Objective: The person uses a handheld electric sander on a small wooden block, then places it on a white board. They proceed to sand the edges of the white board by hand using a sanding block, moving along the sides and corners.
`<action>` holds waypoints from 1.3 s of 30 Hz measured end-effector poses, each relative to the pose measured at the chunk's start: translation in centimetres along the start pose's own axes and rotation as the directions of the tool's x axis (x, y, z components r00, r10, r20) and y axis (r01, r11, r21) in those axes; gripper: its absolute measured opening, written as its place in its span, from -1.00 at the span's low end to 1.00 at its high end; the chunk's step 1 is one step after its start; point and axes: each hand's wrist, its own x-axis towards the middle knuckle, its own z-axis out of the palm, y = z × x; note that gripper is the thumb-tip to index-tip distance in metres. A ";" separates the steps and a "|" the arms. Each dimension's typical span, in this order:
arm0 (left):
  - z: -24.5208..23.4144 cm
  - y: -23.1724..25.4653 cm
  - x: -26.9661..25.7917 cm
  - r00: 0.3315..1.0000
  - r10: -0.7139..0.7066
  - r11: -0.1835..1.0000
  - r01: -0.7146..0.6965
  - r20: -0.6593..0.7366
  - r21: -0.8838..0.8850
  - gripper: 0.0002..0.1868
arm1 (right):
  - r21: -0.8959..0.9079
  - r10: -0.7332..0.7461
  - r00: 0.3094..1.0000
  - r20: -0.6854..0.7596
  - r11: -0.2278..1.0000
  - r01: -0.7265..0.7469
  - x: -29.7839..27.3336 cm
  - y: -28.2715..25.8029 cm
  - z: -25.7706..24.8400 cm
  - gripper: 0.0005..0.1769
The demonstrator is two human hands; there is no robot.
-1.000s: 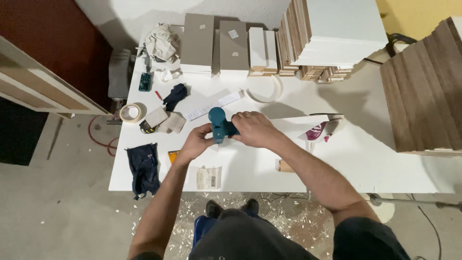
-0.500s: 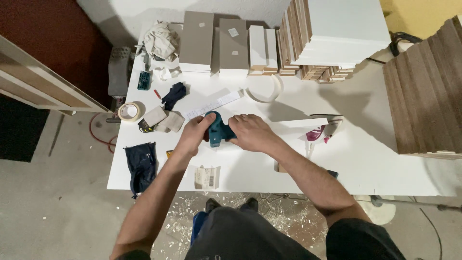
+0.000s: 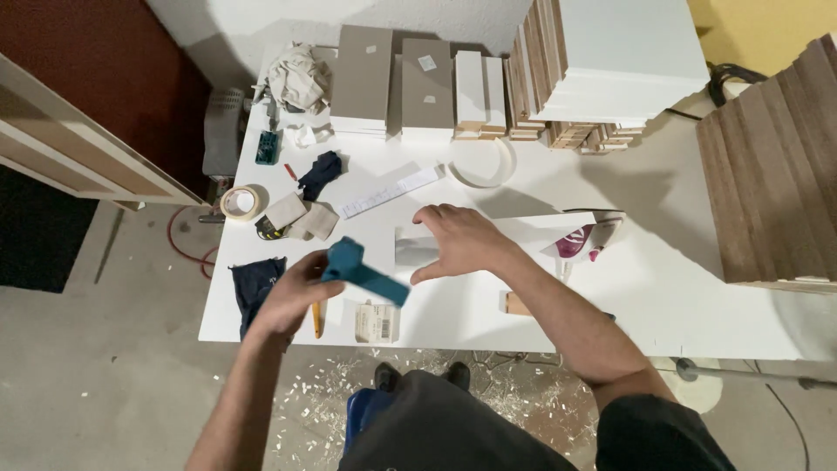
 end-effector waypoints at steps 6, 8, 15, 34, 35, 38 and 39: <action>-4.6 -1.4 -0.1 0.977 0.164 0.983 -0.174 -0.139 -0.061 -0.25 | -0.209 -0.033 0.995 -0.098 0.978 0.012 3.4 4.7 5.8 -0.56; -2.1 2.7 -0.8 0.981 0.110 0.993 -0.114 -0.159 -0.016 -0.31 | -0.230 -0.003 0.995 -0.100 0.973 -0.020 3.0 5.8 5.7 -0.57; 6.1 11.8 3.0 0.991 0.135 0.975 -0.133 0.001 0.178 -0.19 | -0.098 0.288 0.944 -0.163 0.947 -0.306 -5.2 11.3 1.2 -0.54; 29.2 8.6 24.5 0.833 -0.053 0.991 -0.023 0.551 0.130 -0.35 | 0.917 0.713 0.589 -0.380 0.374 0.138 -8.4 24.3 15.4 -0.57; 29.5 8.6 24.4 0.837 -0.069 0.992 -0.002 0.543 0.129 -0.38 | 0.917 0.702 0.604 -0.377 0.376 0.136 -8.4 24.0 15.1 -0.55; 30.0 8.9 23.6 0.843 -0.101 0.991 0.039 0.528 0.127 -0.35 | 0.914 0.693 0.615 -0.375 0.386 0.123 -7.8 24.8 16.1 -0.50; 30.1 9.1 23.3 0.845 -0.112 0.991 0.057 0.522 0.121 -0.30 | 0.911 0.695 0.613 -0.377 0.397 0.110 -7.5 25.4 16.6 -0.47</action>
